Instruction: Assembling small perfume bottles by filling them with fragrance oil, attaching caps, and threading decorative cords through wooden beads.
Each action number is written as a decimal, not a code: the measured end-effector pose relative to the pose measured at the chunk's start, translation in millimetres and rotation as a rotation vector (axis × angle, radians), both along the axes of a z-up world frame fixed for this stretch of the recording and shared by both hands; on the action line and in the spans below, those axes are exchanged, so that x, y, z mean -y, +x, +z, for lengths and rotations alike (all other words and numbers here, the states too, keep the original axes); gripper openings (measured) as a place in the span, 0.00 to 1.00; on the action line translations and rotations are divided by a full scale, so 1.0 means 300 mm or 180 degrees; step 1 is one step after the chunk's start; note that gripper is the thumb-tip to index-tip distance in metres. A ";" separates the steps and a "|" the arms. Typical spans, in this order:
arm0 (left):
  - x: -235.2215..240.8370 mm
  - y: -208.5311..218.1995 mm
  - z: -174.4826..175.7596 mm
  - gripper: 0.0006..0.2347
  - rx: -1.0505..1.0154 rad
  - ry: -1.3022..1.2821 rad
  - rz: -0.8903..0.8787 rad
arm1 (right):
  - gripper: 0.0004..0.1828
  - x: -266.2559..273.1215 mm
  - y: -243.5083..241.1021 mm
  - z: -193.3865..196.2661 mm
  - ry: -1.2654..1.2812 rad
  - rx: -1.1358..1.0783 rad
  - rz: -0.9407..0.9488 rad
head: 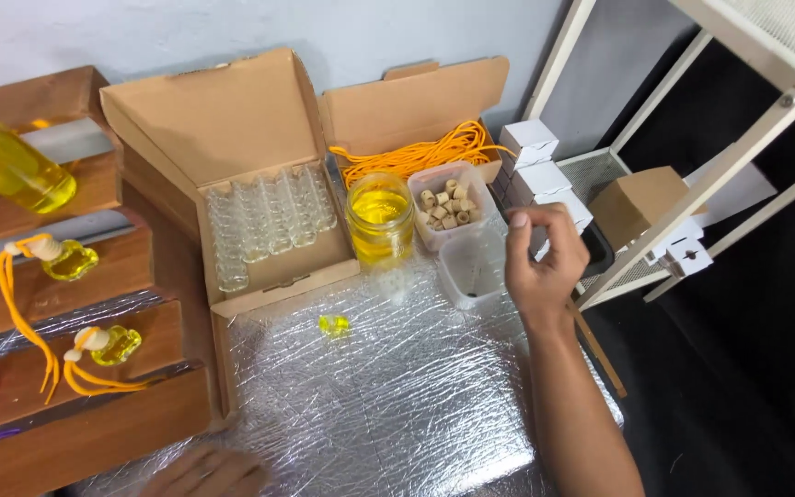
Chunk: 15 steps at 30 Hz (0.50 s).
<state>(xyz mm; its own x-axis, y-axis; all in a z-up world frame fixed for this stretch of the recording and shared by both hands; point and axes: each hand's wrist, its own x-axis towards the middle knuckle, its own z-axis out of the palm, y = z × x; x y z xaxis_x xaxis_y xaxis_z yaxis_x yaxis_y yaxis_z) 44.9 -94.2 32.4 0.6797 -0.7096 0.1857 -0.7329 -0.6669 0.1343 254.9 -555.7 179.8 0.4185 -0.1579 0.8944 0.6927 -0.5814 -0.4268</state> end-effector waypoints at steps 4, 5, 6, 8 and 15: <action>0.503 0.242 0.479 0.05 0.0545 -0.1266 -0.0733 | 0.09 -0.016 -0.002 0.000 -0.0323 -0.0204 0.0061; 0.562 0.280 0.471 0.05 0.0543 -0.1272 -0.0737 | 0.09 -0.021 -0.006 0.001 -0.0328 -0.0206 0.0057; 0.621 0.320 0.465 0.05 0.0519 -0.1584 -0.0813 | 0.09 -0.026 -0.009 0.003 -0.0356 -0.0204 0.0023; 0.725 0.395 0.434 0.05 0.0537 -0.1927 -0.0959 | 0.08 -0.024 0.004 0.010 -0.0417 -0.0148 -0.0069; 0.775 0.449 0.267 0.06 -0.0714 -0.2743 -0.0561 | 0.10 -0.057 0.032 -0.011 -0.0548 -0.0441 -0.0111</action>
<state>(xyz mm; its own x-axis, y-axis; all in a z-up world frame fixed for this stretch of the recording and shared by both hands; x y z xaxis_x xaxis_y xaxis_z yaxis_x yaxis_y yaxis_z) 179.5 -326.7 112.5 0.6586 -0.4832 0.5769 -0.7114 -0.1499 0.6866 264.6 -538.7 176.4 0.5362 -0.0244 0.8438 0.6126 -0.6764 -0.4089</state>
